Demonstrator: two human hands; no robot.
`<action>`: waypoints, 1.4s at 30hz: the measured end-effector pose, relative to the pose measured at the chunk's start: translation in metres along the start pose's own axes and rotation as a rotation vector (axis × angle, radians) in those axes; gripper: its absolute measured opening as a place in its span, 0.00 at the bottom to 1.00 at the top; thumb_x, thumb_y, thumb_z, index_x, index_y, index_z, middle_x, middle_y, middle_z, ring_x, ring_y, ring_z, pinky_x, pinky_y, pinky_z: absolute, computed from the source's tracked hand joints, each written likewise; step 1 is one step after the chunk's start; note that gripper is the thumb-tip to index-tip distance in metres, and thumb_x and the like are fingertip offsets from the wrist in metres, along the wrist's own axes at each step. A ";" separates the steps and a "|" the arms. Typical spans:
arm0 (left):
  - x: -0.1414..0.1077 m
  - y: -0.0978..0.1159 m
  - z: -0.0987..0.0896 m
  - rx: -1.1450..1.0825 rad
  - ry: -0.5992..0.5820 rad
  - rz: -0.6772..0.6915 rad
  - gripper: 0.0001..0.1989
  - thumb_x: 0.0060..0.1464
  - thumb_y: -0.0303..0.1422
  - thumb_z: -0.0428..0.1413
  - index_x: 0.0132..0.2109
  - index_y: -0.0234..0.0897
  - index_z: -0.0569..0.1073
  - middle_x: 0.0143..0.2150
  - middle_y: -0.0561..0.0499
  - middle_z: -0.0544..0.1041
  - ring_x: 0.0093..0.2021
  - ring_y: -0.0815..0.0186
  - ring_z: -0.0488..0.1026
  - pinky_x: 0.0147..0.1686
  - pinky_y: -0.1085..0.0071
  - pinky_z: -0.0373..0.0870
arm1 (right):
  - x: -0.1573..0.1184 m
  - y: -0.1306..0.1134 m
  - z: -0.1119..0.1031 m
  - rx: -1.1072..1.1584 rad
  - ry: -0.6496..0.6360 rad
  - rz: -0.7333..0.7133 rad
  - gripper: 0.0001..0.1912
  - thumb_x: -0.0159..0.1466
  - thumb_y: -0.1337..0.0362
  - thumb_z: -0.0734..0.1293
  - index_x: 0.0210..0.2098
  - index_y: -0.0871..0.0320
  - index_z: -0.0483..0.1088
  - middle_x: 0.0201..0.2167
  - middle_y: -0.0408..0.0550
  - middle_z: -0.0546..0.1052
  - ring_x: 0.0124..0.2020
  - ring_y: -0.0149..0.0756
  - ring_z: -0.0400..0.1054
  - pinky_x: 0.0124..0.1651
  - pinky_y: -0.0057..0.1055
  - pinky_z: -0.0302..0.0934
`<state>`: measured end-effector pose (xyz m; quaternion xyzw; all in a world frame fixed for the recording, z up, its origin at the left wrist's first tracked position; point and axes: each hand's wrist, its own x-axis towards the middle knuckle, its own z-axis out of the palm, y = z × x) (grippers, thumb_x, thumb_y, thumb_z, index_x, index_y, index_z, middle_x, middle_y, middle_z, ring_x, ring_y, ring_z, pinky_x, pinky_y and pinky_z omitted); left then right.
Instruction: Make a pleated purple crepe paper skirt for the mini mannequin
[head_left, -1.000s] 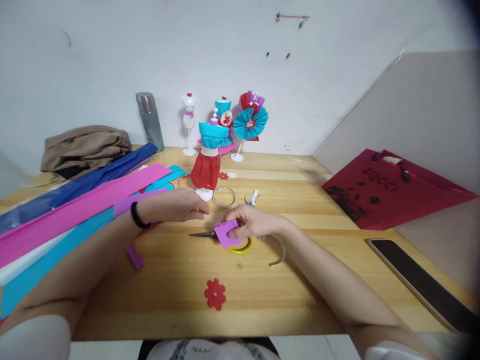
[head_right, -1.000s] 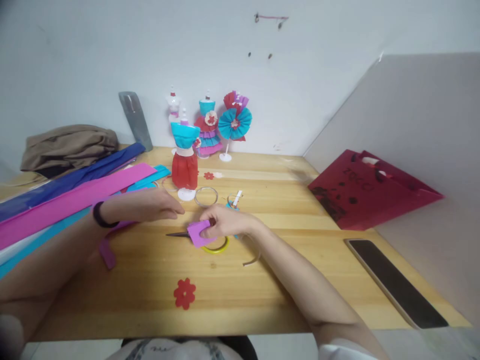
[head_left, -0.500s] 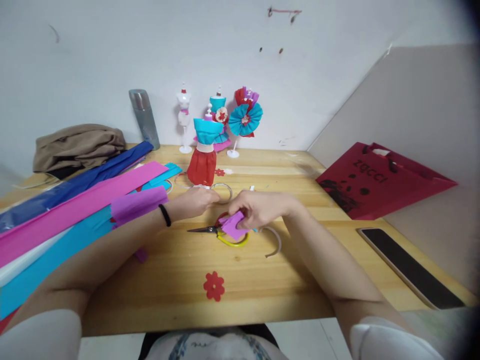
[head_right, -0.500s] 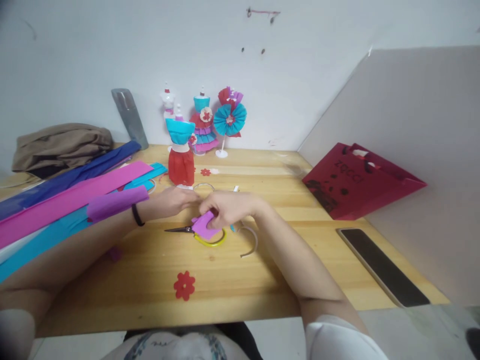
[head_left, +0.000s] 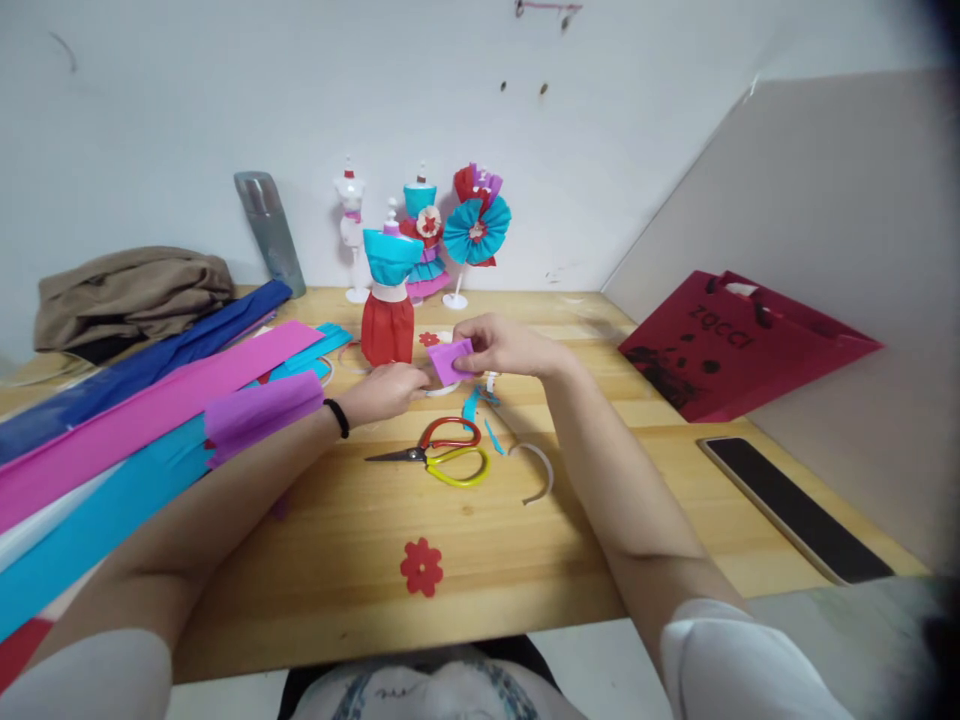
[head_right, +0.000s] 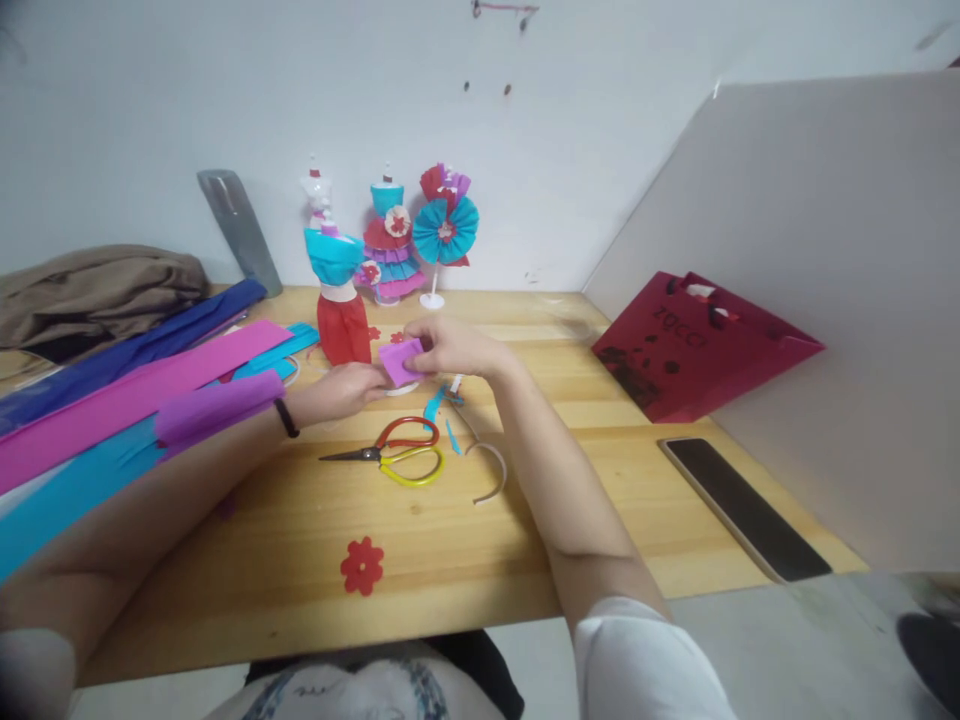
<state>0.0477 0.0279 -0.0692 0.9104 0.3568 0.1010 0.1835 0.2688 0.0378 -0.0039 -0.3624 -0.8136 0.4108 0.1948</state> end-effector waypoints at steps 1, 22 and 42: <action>-0.001 0.004 -0.002 -0.043 0.009 -0.004 0.11 0.63 0.29 0.49 0.43 0.33 0.76 0.41 0.43 0.80 0.42 0.60 0.78 0.39 0.69 0.71 | -0.003 -0.001 -0.002 0.061 0.006 0.009 0.13 0.53 0.59 0.73 0.25 0.57 0.65 0.21 0.39 0.70 0.23 0.28 0.63 0.26 0.26 0.56; -0.023 0.041 -0.042 -1.093 0.166 -0.029 0.11 0.54 0.35 0.66 0.38 0.31 0.78 0.30 0.51 0.80 0.20 0.76 0.72 0.21 0.80 0.69 | -0.020 -0.006 -0.016 0.514 -0.063 -0.065 0.21 0.59 0.47 0.73 0.32 0.56 0.66 0.18 0.38 0.74 0.13 0.27 0.64 0.19 0.27 0.54; -0.040 0.057 -0.072 -0.852 0.153 -0.118 0.24 0.51 0.31 0.65 0.56 0.33 0.76 0.19 0.59 0.72 0.19 0.74 0.69 0.19 0.79 0.62 | -0.020 -0.009 -0.010 0.475 -0.030 0.005 0.22 0.53 0.45 0.73 0.27 0.54 0.63 0.19 0.40 0.71 0.15 0.28 0.59 0.21 0.30 0.50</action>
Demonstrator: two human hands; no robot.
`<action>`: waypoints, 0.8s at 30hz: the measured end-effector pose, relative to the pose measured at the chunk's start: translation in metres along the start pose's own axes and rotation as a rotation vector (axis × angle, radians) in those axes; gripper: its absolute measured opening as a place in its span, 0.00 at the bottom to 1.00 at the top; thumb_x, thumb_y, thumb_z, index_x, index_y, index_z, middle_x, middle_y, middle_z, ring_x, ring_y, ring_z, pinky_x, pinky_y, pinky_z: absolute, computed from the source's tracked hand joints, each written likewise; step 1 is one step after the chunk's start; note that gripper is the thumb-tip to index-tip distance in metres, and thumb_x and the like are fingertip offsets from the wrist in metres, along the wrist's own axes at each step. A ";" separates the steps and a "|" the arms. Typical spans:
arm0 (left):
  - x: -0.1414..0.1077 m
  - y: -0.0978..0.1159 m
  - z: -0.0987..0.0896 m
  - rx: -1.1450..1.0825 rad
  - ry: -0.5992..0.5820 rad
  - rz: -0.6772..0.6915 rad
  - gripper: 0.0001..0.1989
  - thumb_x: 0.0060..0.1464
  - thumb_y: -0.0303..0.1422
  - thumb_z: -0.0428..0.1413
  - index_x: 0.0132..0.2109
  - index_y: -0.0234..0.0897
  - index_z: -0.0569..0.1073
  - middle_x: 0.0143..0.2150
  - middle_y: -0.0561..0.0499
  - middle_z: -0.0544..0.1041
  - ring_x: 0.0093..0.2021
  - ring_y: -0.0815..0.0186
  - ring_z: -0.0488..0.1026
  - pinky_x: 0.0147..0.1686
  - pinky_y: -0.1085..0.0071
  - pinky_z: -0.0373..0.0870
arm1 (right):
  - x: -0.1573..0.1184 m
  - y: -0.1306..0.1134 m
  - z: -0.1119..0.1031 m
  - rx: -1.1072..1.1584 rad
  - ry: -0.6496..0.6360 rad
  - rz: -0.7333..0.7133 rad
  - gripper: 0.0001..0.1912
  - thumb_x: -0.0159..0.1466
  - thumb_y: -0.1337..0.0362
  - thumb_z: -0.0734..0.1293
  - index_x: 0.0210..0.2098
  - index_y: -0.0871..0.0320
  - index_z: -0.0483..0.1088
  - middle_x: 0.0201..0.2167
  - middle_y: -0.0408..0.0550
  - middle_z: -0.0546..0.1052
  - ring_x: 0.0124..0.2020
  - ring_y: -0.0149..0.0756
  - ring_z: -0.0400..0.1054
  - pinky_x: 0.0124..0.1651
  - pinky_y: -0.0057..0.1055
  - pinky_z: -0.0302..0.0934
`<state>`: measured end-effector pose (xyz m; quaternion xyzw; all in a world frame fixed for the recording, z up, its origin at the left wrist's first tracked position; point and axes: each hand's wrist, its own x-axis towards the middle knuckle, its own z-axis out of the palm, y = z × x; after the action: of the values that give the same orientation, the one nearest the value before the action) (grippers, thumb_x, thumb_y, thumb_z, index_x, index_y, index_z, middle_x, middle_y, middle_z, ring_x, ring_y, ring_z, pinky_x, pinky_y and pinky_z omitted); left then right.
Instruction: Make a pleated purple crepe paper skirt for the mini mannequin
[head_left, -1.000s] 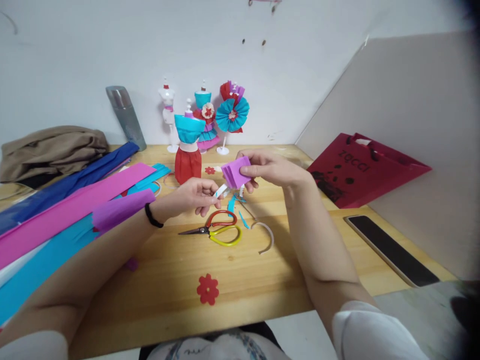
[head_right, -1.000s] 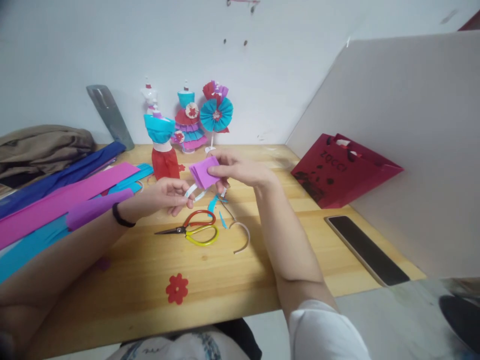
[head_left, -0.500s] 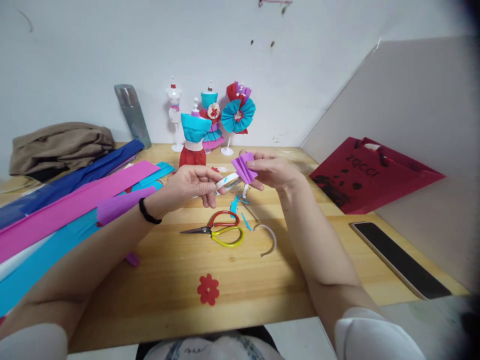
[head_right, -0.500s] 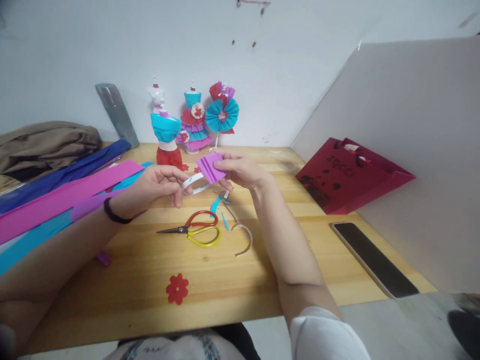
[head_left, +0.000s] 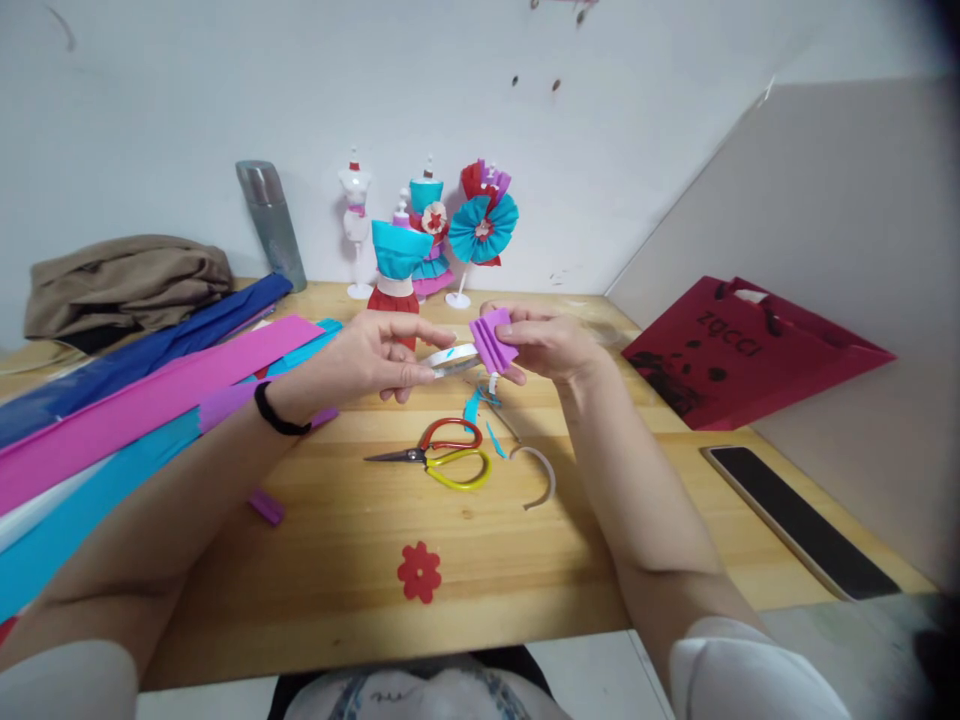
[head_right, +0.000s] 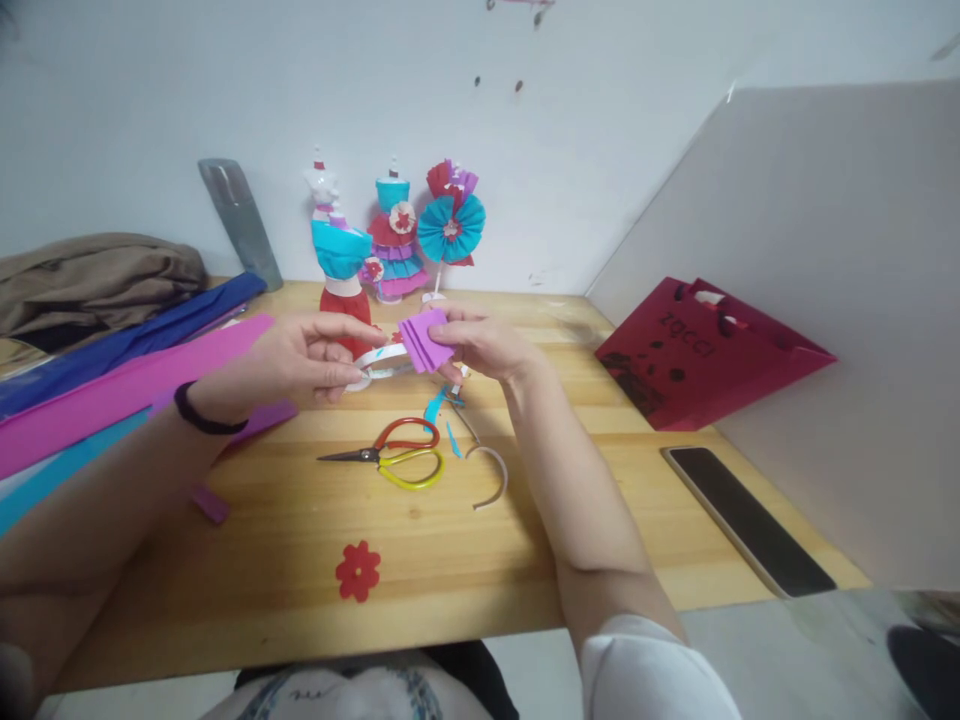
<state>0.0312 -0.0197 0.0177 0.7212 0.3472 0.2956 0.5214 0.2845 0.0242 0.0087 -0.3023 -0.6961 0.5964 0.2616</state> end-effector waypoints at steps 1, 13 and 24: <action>-0.001 0.001 -0.001 0.021 0.010 0.000 0.23 0.51 0.31 0.64 0.56 0.33 0.76 0.19 0.59 0.71 0.18 0.73 0.69 0.19 0.79 0.62 | 0.000 0.001 -0.001 0.013 0.002 -0.012 0.21 0.54 0.46 0.73 0.27 0.54 0.63 0.18 0.39 0.70 0.14 0.28 0.58 0.20 0.30 0.50; 0.011 -0.017 0.007 0.279 0.077 0.016 0.12 0.59 0.32 0.56 0.47 0.32 0.80 0.26 0.54 0.76 0.21 0.74 0.68 0.22 0.77 0.64 | 0.002 0.010 -0.015 0.106 -0.001 -0.158 0.17 0.58 0.53 0.73 0.25 0.56 0.66 0.15 0.37 0.69 0.12 0.25 0.59 0.17 0.27 0.47; -0.022 0.024 0.047 1.451 -0.156 0.378 0.12 0.59 0.18 0.53 0.34 0.35 0.79 0.28 0.48 0.78 0.27 0.66 0.75 0.25 0.71 0.65 | -0.001 0.015 -0.029 0.090 -0.057 -0.270 0.12 0.62 0.60 0.69 0.26 0.57 0.67 0.15 0.39 0.70 0.12 0.26 0.59 0.17 0.26 0.50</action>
<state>0.0596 -0.0686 0.0265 0.9498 0.2874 0.0252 -0.1210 0.3076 0.0444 -0.0015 -0.1768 -0.7102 0.5946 0.3330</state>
